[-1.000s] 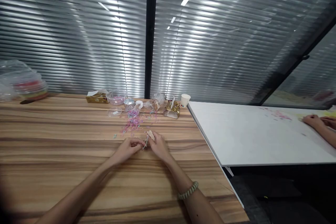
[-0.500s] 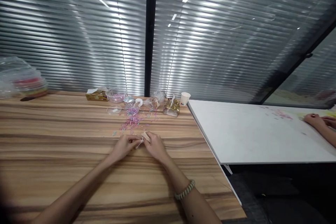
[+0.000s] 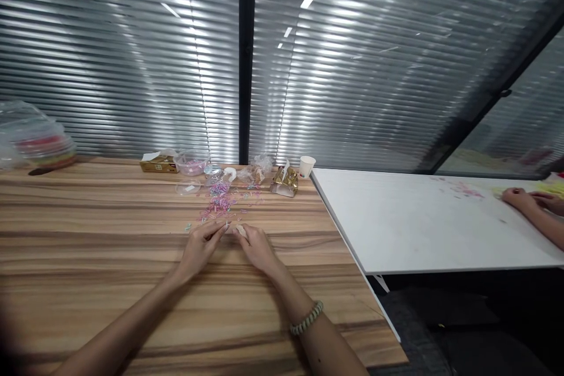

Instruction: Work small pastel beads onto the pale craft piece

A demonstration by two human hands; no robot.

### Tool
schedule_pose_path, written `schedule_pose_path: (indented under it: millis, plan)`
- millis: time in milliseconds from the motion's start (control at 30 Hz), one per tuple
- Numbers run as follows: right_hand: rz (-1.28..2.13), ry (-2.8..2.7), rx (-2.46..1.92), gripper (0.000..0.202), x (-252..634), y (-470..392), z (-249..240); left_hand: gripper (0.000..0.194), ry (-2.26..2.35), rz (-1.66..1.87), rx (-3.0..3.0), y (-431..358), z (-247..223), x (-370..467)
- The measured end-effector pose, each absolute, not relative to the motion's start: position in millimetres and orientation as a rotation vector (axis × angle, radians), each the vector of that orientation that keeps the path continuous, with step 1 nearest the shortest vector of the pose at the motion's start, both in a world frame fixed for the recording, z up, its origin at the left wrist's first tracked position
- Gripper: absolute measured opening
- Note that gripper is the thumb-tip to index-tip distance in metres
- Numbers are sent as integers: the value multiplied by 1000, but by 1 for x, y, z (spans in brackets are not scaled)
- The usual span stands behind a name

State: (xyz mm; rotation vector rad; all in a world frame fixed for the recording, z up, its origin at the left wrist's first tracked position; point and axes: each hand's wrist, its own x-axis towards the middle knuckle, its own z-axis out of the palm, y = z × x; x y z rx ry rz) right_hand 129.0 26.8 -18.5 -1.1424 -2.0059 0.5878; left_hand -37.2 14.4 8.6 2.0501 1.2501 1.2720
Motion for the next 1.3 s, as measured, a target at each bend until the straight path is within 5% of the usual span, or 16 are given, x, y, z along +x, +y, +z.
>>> schedule_pose_path:
  millis: [333, 1300]
  plan:
    - [507, -2084, -1260, 9, 130, 29, -26, 25, 1244, 1115, 2021, 16, 4, -38]
    - [449, -2297, -1469, 21, 127, 17, -10, 17, 1116, 1139, 2249, 4, 4, -26]
